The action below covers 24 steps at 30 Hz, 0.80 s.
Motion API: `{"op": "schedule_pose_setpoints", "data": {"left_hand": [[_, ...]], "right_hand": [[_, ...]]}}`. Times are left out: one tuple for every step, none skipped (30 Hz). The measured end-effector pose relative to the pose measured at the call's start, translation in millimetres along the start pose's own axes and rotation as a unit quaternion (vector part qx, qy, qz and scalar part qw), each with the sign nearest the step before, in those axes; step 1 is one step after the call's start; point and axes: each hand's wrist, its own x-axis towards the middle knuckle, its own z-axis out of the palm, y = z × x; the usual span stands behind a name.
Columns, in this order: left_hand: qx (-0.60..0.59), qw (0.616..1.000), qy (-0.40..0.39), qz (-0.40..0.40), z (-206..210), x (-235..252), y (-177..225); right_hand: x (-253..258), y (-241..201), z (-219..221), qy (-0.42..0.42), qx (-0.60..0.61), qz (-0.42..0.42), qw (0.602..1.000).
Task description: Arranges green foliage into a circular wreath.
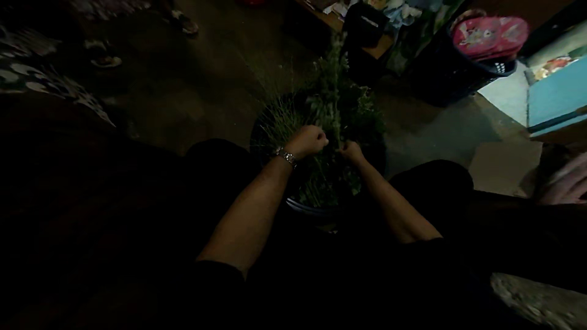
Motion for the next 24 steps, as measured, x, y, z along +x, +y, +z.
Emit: {"op": "schedule_pose_setpoints", "data": {"left_hand": [[0.022,1.0,-0.012,-0.004,1.5,1.4,-1.9],[0.035,0.999,-0.023,-0.011,2.4,1.8,-1.7],[0.041,0.998,-0.033,-0.022,3.7,1.7,-0.7],[0.042,0.998,-0.043,-0.03,5.5,1.1,0.7],[0.043,0.997,-0.046,-0.032,7.4,1.4,1.1],[0.043,0.998,-0.045,-0.031,9.4,2.7,0.3],[0.039,0.998,-0.044,-0.03,11.9,4.7,-1.5],[0.035,0.998,-0.045,-0.032,14.5,6.5,-3.6],[0.032,0.998,-0.047,-0.036,17.6,7.8,-5.9],[0.034,0.997,-0.049,-0.039,20.8,8.3,-8.1],[0.042,0.997,-0.056,-0.044,23.8,8.1,-9.6],[0.051,0.996,-0.064,-0.047,26.5,7.5,-9.7],[0.056,0.995,-0.073,-0.046,28.9,7.0,-9.0],[0.058,0.995,-0.075,-0.04,31.6,7.0,-9.4],[0.057,0.995,-0.075,-0.036,33.3,6.2,-9.3],[0.051,0.996,-0.069,-0.033,34.5,4.0,-8.6],[0.04,0.997,-0.057,-0.032,35.6,0.7,-7.4],[0.022,0.998,-0.045,-0.031,36.0,-2.3,-6.6],[-0.003,0.999,-0.035,-0.03,35.9,-4.9,-5.7],[-0.032,0.999,-0.027,-0.03,35.6,-7.0,-4.9],[-0.055,0.998,-0.018,-0.027,36.4,-8.1,-5.2],[-0.072,0.997,-0.01,-0.02,37.8,-8.6,-5.6],[-0.086,0.996,0.004,-0.007,40.2,-9.5,-5.3],[-0.096,0.995,0.028,0.008,44.3,-10.7,-4.8]], "right_hand": [[-0.6,3.7,1.3,0.002,-0.018,0.009,1.0],[-2.9,5.0,0.2,0.008,-0.025,0.012,1.0],[-5.2,6.5,-0.9,0.018,-0.025,0.01,0.999],[-7.2,8.9,-1.6,0.026,-0.016,0.005,1.0],[-8.0,11.3,-2.5,0.028,-0.005,0.003,1.0],[-8.5,12.5,-4.0,0.029,0.011,0.007,1.0],[-10.3,12.2,-6.6,0.024,0.025,0.014,0.999],[-12.9,11.3,-9.1,0.019,0.038,0.021,0.999],[-16.3,9.6,-11.3,0.012,0.057,0.03,0.998],[-20.4,7.9,-12.5,0.007,0.082,0.038,0.996],[-25.9,6.6,-13.6,0.002,0.107,0.039,0.993],[-33.3,4.4,-15.6,-0.002,0.131,0.038,0.991],[-42.9,0.7,-18.9,-0.006,0.156,0.037,0.987],[-53.5,-3.2,-23.2,-0.01,0.178,0.033,0.983],[-64.3,-6.3,-27.0,-0.009,0.2,0.023,0.98],[-76.4,-9.3,-30.5,-0.009,0.223,0.013,0.975],[-89.3,-12.0,-33.2,-0.009,0.246,0.003,0.969],[-101.8,-13.6,-34.7,-0.007,0.267,-0.008,0.964],[-114.4,-15.0,-35.7,-0.002,0.286,-0.019,0.958],[-125.9,-15.9,-35.6,0.006,0.301,-0.034,0.953],[-134.4,-14.9,-34.1,0.013,0.314,-0.051,0.948],[-139.8,-12.7,-32.0,0.011,0.325,-0.066,0.943],[-142.3,-10.4,-29.6,0.001,0.333,-0.078,0.94],[-142.2,-8.8,-27.0,-0.012,0.341,-0.084,0.936]]}}
